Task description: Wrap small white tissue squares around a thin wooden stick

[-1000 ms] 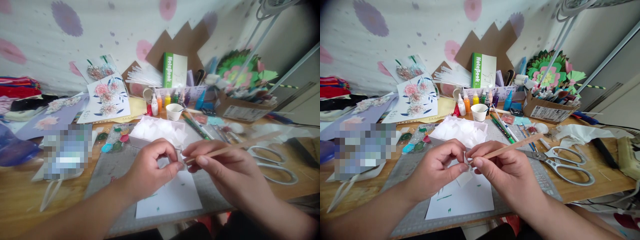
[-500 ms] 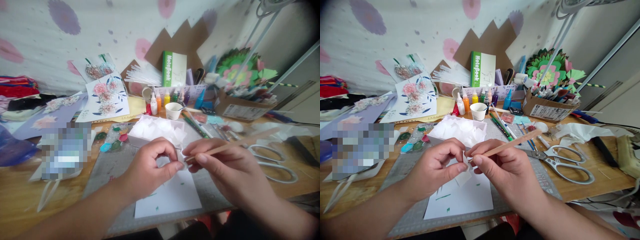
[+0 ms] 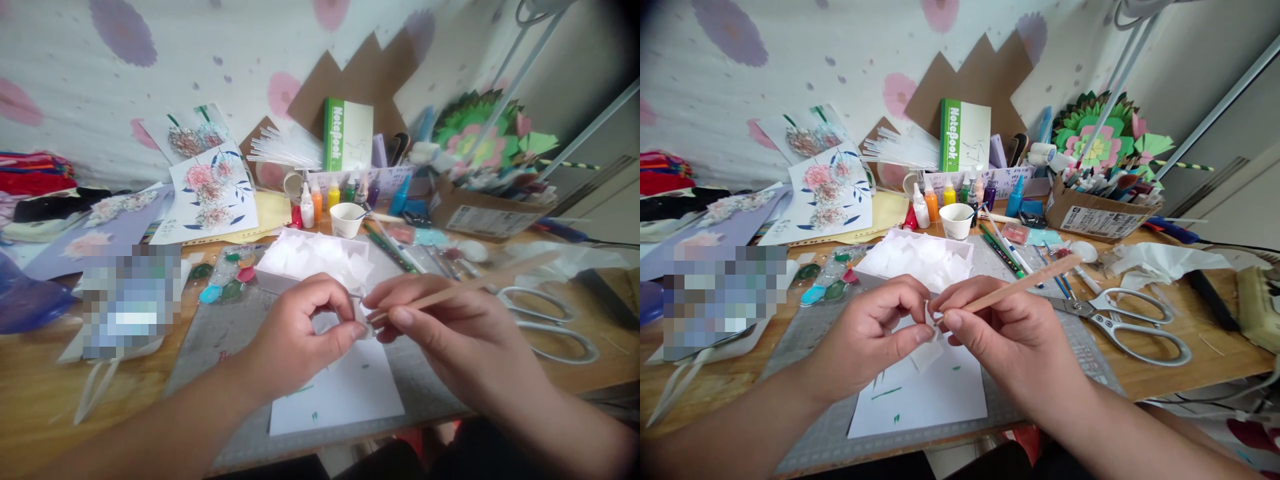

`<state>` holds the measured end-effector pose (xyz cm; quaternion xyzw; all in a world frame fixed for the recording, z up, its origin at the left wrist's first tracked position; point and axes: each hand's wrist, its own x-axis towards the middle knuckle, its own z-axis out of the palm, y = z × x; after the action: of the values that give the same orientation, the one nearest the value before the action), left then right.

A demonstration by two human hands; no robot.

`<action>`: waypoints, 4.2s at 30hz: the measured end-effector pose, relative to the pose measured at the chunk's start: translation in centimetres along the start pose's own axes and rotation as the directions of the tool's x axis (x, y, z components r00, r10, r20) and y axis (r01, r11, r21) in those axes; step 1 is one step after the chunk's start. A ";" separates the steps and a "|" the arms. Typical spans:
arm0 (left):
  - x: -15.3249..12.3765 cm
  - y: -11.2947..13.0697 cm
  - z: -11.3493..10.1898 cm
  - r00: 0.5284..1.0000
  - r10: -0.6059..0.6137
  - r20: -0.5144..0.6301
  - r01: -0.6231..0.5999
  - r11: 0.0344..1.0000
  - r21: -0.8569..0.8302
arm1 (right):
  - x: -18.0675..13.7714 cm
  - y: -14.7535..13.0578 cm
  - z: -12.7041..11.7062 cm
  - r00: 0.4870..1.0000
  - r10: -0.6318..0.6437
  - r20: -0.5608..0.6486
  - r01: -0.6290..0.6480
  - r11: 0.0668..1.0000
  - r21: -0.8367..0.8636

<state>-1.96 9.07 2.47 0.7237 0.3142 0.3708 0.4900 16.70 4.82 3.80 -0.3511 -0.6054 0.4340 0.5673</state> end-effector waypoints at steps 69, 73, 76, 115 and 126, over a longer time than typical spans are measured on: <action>-0.1 0.2 -0.1 0.997 0.052 -0.063 -0.043 0.990 0.137 | 0.0 -0.9 0.0 0.986 -0.164 0.005 0.156 0.929 -0.335; -0.4 0.3 -0.2 0.994 0.087 -0.067 -0.074 0.981 0.179 | -0.1 -1.1 0.3 0.962 -0.262 0.072 0.265 0.845 -0.464; -0.6 0.5 -0.2 0.990 0.114 -0.081 -0.096 0.976 0.198 | -0.1 -1.2 0.4 0.950 -0.289 0.118 0.308 0.814 -0.492; 2.0 -1.1 -3.8 0.918 0.094 -0.385 0.150 0.817 0.557 | 1.4 2.2 -2.8 0.911 0.276 -0.307 -0.213 0.951 0.223; 2.1 -1.7 -3.8 0.887 0.218 -0.408 0.167 0.672 0.722 | 1.3 1.9 -2.2 0.912 0.287 -0.292 -0.222 0.946 0.237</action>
<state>-4.26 13.17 2.25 0.7538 0.5334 0.3792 0.0595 18.58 6.97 2.53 -0.4351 -0.4069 0.4994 0.6290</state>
